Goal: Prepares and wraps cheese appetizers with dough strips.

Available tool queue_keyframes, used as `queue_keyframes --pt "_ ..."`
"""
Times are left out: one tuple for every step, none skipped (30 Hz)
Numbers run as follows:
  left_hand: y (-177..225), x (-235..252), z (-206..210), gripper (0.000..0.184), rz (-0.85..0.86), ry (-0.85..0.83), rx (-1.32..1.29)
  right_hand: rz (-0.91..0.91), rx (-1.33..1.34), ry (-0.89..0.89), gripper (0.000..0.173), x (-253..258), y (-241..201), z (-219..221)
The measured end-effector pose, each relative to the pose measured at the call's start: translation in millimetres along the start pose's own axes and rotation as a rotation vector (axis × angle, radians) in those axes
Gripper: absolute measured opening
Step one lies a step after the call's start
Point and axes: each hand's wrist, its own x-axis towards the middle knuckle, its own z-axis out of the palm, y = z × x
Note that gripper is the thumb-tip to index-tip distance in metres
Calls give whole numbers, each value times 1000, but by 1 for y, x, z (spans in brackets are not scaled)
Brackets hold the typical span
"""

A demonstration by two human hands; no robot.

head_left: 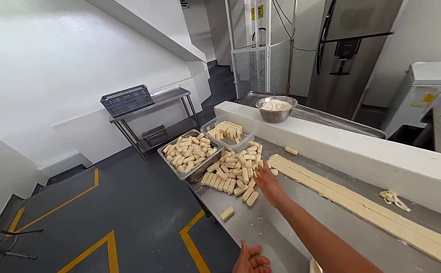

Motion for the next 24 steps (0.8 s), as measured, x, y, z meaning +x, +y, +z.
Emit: queue_keyframes --pt "-1 0 -2 66 5 -15 31 -12 -60 -9 66 -1 -2 -7" --pt "-3 1 -5 59 23 -34 64 10 -93 -6 61 -10 -6 -14" --pt "-6 2 -7 50 51 -55 101 41 -108 -17 54 -25 -9 -25" --pt "-8 4 -8 42 79 -77 146 65 -119 -35 49 -46 -13 -39" --pt "-10 7 -6 36 98 -97 192 76 -140 -30 45 -71 -16 -57" --pt "-12 10 -3 33 111 -123 244 68 -183 8 40 -99 -18 -79" --pt "-13 13 4 30 129 -153 306 53 -257 69 33 -129 -21 -104" --pt "-13 16 13 28 155 -188 373 42 -366 127 27 -159 -25 -131" --pt "-13 20 23 26 188 -232 447 56 -515 161 23 -190 -31 -159" --pt "-13 25 34 25 223 -286 524 112 -696 164 23 -219 -40 -185" --pt "-13 29 46 24 259 -348 604 210 -880 140 26 -246 -51 -207" --pt "-12 33 59 24 292 -423 685 313 -1046 102 31 -268 -62 -224" --pt "-13 38 72 24 322 -505 771 400 -1184 75 34 -286 -70 -236" --pt "-14 42 86 25 345 -587 865 474 -1279 64 36 -300 -75 -244" --pt "-15 44 101 26 362 -666 963 526 -1326 65 37 -311 -78 -250" --pt "-16 46 116 28 375 -731 1063 564 -1342 68 37 -318 -78 -253" --pt "-18 48 132 30 385 -783 1167 576 -1341 71 35 -321 -76 -256" --pt "-21 50 146 32 389 -824 1255 573 -1333 66 30 -321 -71 -257" --pt "-27 52 159 36 385 -854 1319 567 -1310 53 26 -320 -67 -256" --pt "-34 54 170 45 373 -880 1356 551 -1273 37 23 -319 -65 -252" --pt "-40 56 181 59 357 -914 1368 518 -1215 27 23 -318 -70 -245" --pt "-45 56 191 72 350 -967 1351 462 -1137 15 24 -317 -79 -235" --pt "-47 54 201 78 351 -1046 1300 392 -1045 0 22 -317 -91 -224" --pt "-49 50 209 72 368 -1135 1210 315 -960 -9 20 -318 -107 -211"
